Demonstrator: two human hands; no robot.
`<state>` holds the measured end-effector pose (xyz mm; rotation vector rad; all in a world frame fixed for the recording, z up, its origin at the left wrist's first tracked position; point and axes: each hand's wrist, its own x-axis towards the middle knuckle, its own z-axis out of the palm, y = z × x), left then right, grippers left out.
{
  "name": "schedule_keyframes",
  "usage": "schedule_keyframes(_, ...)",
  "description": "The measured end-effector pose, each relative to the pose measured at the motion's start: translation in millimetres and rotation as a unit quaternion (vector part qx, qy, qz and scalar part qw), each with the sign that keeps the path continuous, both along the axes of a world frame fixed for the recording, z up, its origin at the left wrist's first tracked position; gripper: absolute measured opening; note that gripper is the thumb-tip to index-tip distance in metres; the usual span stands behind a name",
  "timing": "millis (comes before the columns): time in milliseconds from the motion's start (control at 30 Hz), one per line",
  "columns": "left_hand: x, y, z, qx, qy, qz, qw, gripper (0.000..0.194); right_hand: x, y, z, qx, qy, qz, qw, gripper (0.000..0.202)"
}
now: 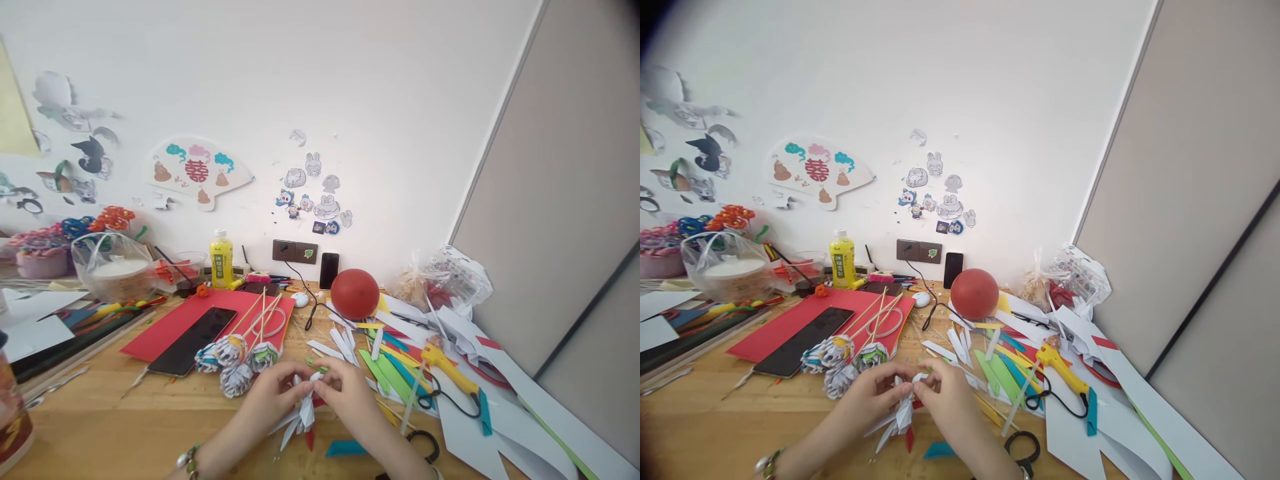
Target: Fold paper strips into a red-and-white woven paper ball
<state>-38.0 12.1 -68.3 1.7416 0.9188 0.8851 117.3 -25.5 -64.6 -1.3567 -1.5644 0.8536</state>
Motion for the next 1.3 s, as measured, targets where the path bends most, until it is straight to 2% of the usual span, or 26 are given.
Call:
schedule_keyframes(100, 1, 1, -2.2, -0.007, -0.022, 0.007, 1.000, 0.023, 2, 1, 1.7, 0.007, -0.005, -0.010, 1.000, 0.012)
schedule_keyframes(267, 2, 5, -6.1, -0.047, -0.070, 0.061, 0.995, 0.023, 2, 6, 0.1, 0.021, -0.032, -0.085, 0.996, 0.001)
schedule_keyframes(367, 2, 5, -7.1, -0.087, -0.064, 0.064, 0.992, 0.024, -1, 5, 1.1, 0.006, -0.020, -0.109, 0.994, 0.011)
schedule_keyframes(467, 2, 2, -5.7, -0.108, -0.051, 0.056, 0.991, 0.023, -4, 3, 0.9, -0.027, -0.012, -0.096, 0.995, 0.020)
schedule_keyframes(633, 5, -5, 0.9, -0.107, -0.054, 0.046, 0.992, 0.021, -5, 0, -2.6, 0.066, -0.106, -0.110, 0.986, 0.009)
schedule_keyframes(767, 7, -8, 4.1, -0.043, -0.016, 0.094, 0.995, 0.014, -6, -1, -3.4, 0.122, -0.118, -0.110, 0.979, 0.024)
schedule_keyframes(900, 6, -11, 6.5, 0.024, 0.003, 0.121, 0.992, 0.013, -11, -2, -6.4, 0.149, -0.098, -0.098, 0.979, 0.017)
schedule_keyframes(1100, 6, -17, 7.9, 0.075, -0.002, 0.175, 0.982, 0.006, -17, -8, -13.0, 0.235, -0.055, -0.134, 0.961, 0.013)
schedule_keyframes(1300, 4, -16, 5.6, 0.088, 0.013, 0.183, 0.979, 0.006, -16, -7, -13.8, 0.177, -0.003, -0.139, 0.974, 0.012)
